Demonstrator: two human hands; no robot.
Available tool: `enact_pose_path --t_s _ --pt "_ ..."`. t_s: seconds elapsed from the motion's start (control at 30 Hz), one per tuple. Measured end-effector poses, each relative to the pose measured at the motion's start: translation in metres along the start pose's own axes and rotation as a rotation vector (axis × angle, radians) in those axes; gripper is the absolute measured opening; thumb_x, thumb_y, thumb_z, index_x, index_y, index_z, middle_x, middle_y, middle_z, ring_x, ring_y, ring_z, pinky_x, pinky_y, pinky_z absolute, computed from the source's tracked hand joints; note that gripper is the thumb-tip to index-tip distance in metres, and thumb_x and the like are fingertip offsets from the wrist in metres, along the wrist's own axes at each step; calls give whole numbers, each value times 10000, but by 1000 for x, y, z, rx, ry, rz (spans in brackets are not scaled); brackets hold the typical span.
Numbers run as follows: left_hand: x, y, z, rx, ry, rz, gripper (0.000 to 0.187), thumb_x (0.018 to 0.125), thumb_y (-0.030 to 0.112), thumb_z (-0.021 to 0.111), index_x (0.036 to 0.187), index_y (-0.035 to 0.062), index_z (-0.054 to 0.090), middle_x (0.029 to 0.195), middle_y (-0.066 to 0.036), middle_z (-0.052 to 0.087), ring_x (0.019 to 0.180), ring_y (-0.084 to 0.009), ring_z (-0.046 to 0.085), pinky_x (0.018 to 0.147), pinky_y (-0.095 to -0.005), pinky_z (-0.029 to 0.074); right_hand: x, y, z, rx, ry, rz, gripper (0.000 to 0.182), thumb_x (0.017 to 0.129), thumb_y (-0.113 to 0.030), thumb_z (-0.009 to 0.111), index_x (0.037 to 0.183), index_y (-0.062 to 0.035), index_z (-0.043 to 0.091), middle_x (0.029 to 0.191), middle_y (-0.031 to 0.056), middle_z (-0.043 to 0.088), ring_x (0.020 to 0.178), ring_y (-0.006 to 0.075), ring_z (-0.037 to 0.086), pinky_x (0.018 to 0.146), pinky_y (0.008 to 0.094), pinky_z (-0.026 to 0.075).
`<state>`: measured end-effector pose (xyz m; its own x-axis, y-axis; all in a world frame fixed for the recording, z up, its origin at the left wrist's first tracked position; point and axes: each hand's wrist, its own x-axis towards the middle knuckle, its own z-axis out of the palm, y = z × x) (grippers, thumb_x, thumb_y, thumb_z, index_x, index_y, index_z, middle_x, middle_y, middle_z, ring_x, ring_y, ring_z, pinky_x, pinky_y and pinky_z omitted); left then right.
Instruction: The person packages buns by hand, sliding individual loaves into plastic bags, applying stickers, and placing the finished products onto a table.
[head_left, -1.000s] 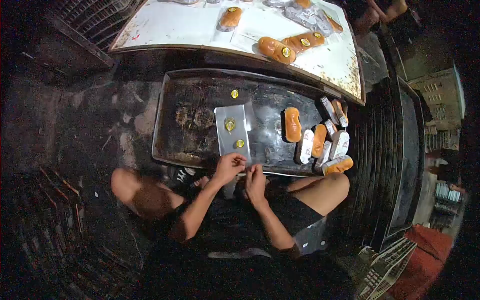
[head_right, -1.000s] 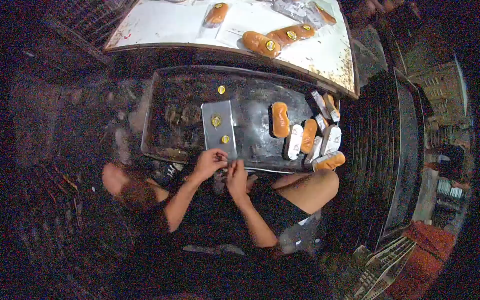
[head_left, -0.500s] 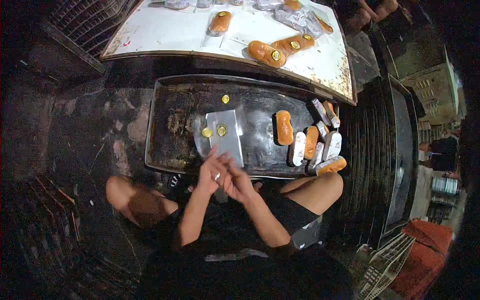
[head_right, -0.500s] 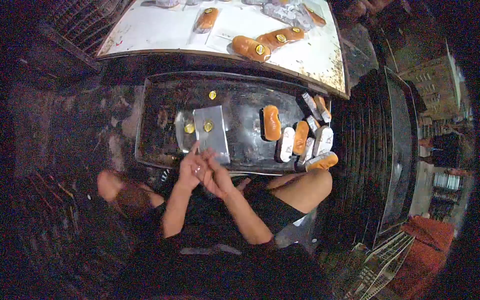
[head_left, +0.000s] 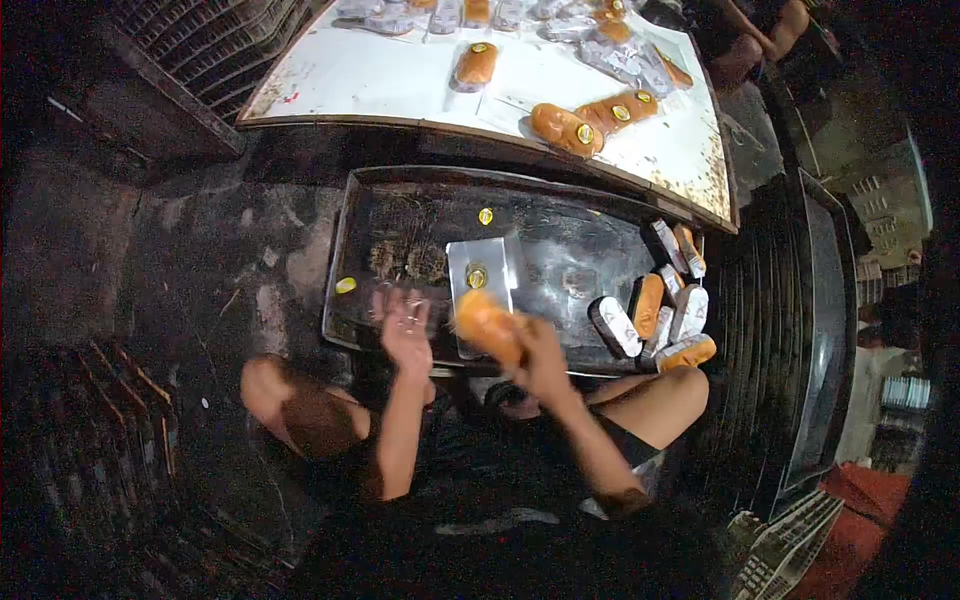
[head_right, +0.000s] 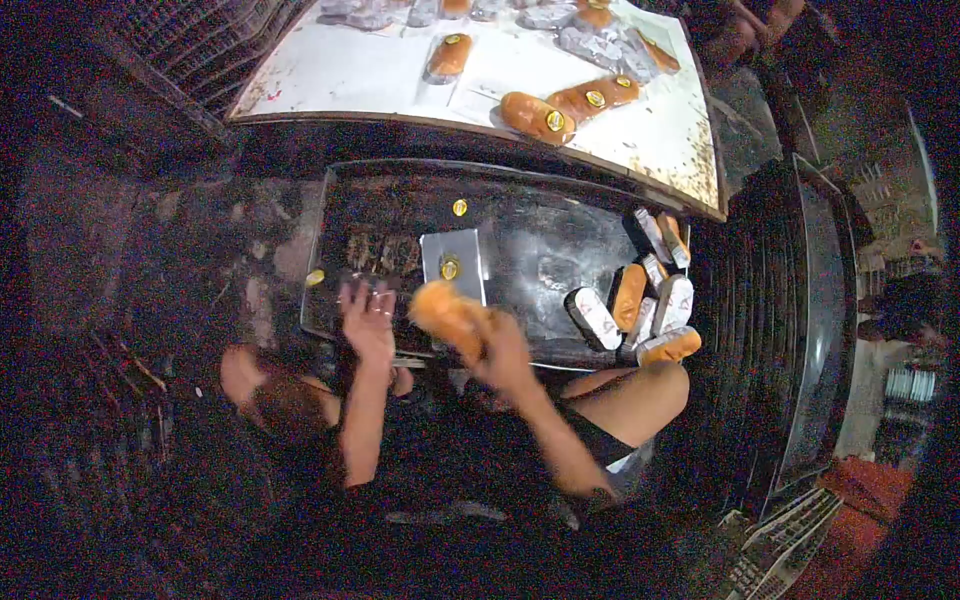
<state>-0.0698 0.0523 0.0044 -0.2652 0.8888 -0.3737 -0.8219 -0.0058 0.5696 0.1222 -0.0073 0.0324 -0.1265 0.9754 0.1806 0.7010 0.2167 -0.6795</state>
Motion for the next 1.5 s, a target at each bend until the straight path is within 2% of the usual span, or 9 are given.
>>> enact_pose_path --t_s 0.3,0.57,0.63,0.7,0.83,0.93,1.17,1.37,1.5 --pt "-34 -21 28 6 -115 -480 379 738 191 493 1074 21 454 1000 -95 526 926 -242 512 813 -364 411 13 -62 10 399 84 195 836 581 -51 705 1259 -54 217 1238 184 223 1088 330 370 863 366 386" --pt "-46 -33 27 496 -255 -840 211 792 178 513 961 52 519 883 -99 559 791 -188 559 661 -310 453 86 15 -29 133 149 327 163 763 -156 556 789 -2 605 681 184 584 642 300 589 592 341 454" --pt "-26 -47 42 1592 -897 -296 203 765 213 550 888 52 560 800 -116 565 786 -182 558 649 -317 442 130 -9 -75 126 377 257 163 769 -129 546 863 -3 587 767 192 586 723 288 593 643 328 450" --pt "19 -99 14 1437 -940 518 178 710 202 581 806 53 592 751 -133 566 778 -220 552 649 -346 436 149 -19 -87 230 539 -3 367 787 -141 529 1117 8 467 1076 204 516 934 236 533 788 301 402" --pt "145 -157 -46 2055 -1297 772 117 665 159 567 665 42 582 761 -140 571 767 -307 536 638 -375 423 86 -6 -42 182 271 35 463 800 -138 506 1200 39 353 1208 216 400 1083 297 432 905 334 325" --pt "132 -113 -26 1644 -1136 -11 143 640 166 622 631 48 543 779 -142 568 792 -297 538 625 -379 413 -8 31 18 477 -124 396 447 746 -147 600 1119 41 442 1018 189 547 967 257 518 836 337 386" --pt "112 -93 -28 1739 -1238 356 73 692 137 588 728 73 587 808 -138 567 779 -294 546 645 -377 427 -25 1 38 485 -98 457 356 764 -211 574 1036 10 510 905 199 575 818 294 581 710 338 452" --pt "69 -66 5 1719 -1238 110 176 774 181 511 843 39 589 786 -177 569 752 -307 555 668 -365 425 -15 10 26 470 -123 517 331 739 -170 593 1017 -4 526 901 199 571 793 298 571 700 362 435" --pt "33 -64 -2 1301 -1086 -454 243 776 172 551 939 -7 576 827 -105 615 786 -126 563 685 -282 436 -18 31 51 314 43 243 293 754 -156 568 1004 -9 527 849 197 571 795 318 560 703 358 429"
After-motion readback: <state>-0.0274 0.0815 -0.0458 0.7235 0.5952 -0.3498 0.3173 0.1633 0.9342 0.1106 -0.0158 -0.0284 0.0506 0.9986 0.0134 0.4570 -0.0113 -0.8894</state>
